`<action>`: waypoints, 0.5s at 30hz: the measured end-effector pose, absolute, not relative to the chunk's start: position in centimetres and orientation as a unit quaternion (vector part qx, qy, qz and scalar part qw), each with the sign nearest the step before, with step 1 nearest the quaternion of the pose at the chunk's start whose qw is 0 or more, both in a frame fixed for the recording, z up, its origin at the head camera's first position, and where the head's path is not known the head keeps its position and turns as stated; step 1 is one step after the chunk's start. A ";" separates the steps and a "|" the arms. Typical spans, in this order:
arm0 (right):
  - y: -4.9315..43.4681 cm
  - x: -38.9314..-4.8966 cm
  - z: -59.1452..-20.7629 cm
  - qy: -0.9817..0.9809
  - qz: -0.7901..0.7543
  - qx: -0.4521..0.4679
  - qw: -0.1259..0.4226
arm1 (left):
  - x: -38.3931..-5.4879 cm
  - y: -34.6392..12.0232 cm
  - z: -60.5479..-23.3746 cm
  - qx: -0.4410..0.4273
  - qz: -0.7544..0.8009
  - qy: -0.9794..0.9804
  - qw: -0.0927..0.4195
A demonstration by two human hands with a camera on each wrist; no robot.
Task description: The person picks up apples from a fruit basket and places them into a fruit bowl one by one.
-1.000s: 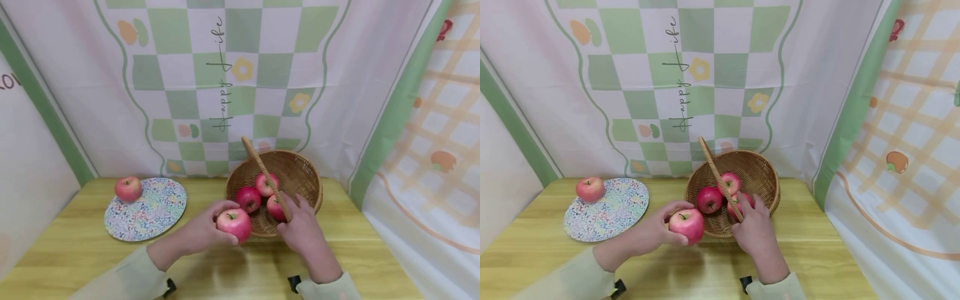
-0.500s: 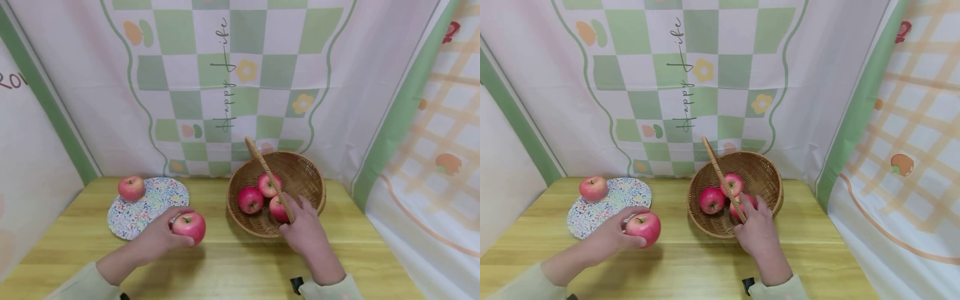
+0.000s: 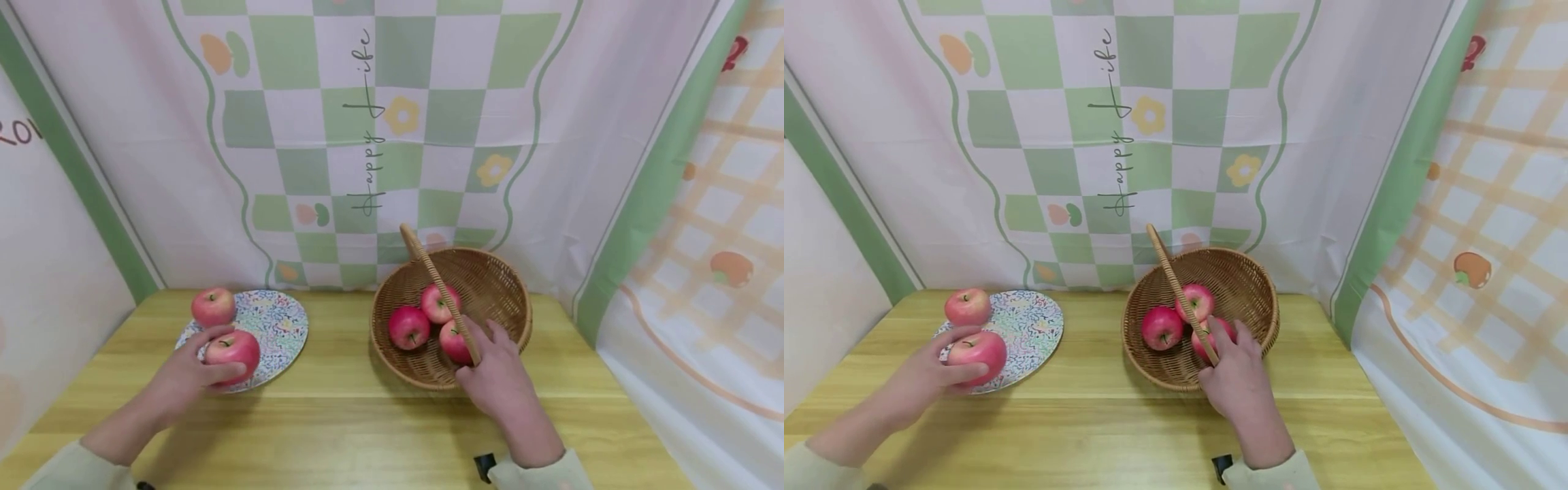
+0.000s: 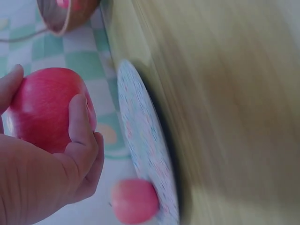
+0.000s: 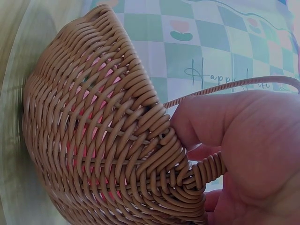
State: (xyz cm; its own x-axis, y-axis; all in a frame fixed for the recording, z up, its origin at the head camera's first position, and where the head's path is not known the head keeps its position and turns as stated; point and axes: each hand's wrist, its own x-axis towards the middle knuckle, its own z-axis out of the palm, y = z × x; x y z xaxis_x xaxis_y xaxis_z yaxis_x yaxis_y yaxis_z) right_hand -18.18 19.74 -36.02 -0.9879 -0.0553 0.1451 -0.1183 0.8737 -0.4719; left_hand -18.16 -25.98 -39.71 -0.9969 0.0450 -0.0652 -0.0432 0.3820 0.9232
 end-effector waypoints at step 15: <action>19.9 -18.3 -36.2 -0.965 0.247 0.046 0.068 | -19.8 -30.8 -41.8 -0.055 0.478 0.877 0.009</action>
State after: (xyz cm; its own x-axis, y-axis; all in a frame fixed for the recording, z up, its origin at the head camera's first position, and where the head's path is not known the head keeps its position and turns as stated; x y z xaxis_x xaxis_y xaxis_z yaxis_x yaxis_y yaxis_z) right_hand -18.26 19.86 -36.15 -0.9865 -0.0556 0.1538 -0.1227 0.8732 -0.4716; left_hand -19.81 -30.83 -41.77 -0.9937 -0.0880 -0.0689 -0.1056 0.5378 0.8364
